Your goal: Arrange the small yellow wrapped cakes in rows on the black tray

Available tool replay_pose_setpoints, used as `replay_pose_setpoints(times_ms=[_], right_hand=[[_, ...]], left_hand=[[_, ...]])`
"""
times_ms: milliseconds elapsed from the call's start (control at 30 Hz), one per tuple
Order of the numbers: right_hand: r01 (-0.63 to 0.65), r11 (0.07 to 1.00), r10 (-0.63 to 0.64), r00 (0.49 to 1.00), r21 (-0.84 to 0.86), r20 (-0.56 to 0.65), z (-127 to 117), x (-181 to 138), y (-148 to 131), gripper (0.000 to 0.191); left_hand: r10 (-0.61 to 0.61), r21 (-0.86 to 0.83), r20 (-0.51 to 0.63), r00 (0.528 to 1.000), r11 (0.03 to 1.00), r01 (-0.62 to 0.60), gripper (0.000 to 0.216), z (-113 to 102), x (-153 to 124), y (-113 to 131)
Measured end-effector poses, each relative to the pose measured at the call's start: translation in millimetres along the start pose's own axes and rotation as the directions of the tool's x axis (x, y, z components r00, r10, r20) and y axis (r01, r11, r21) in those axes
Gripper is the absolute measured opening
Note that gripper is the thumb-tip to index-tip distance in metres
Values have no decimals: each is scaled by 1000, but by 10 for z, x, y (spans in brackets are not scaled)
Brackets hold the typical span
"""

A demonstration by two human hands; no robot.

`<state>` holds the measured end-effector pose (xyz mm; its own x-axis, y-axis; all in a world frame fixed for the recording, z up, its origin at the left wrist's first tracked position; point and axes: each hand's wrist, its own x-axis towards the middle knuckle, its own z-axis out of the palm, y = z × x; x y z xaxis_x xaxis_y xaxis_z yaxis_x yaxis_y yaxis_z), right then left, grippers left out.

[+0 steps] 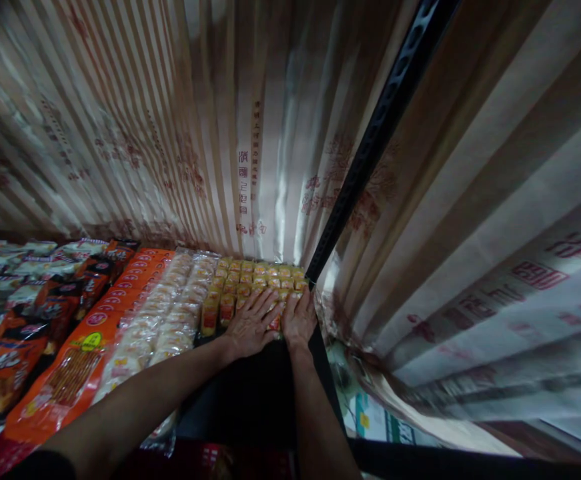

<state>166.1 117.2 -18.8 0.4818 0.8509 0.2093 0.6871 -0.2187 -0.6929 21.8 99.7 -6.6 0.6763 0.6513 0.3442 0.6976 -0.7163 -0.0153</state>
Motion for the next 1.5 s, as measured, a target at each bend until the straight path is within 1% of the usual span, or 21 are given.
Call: replay_pose_setpoints(times_ms=[133,233,300,367,467,633,767,867,933,967,1067,1200,1333,1500], right_hand=[[57,998,-57,998,-26,-29,-3,-20,83,68],[89,992,-97,992,-91,-80,18,-64,140,67],[111,987,-121,989,-113,-89,33,-98,142,66],[107,987,-118,989,-121,-87,45,-127,113,66],[72,990,-85,992,-125,-98,51,-153,50,69],[54,993,-65,992,-100,-106,48,-167,10,70],[73,995,-81,989,-72,-120,26,-164,31,73],[42,998,-49,991,-55,-128,10,-159,47,72],[34,999,-39,992,-42,-119,8,-156,53,71],[38,999,-42,992,-37,-117,10,-154,55,71],[51,998,-55,990,-35,-129,30,-153,58,69],[65,996,-75,986,-68,-147,65,-158,63,67],[81,995,-89,986,-66,-143,66,-154,83,66],[53,998,-55,988,-17,-144,54,-150,109,67]], left_hand=[[6,-7,-37,999,1000,-6,63,-90,-37,-3],[-64,-3,-54,996,998,64,65,-155,-96,-65],[-116,-1,-61,991,993,116,63,-169,-138,-131],[-140,-1,-56,989,990,140,60,-151,-173,-196],[-142,8,-41,989,990,143,58,-88,-194,-263],[-153,32,-32,988,988,154,58,-41,-166,-288],[-140,50,-36,989,989,142,58,-110,-165,-210],[-32,61,-26,999,998,33,58,-132,-183,-66],[45,64,-8,999,997,-44,59,-97,-192,34],[56,69,-1,998,996,-55,60,-67,-192,73],[40,97,5,999,994,-41,60,39,-175,124],[22,130,3,1000,991,-22,56,124,-145,95],[14,130,-9,1000,991,-12,54,106,-152,77],[-27,77,-42,999,997,30,59,50,-164,99]])
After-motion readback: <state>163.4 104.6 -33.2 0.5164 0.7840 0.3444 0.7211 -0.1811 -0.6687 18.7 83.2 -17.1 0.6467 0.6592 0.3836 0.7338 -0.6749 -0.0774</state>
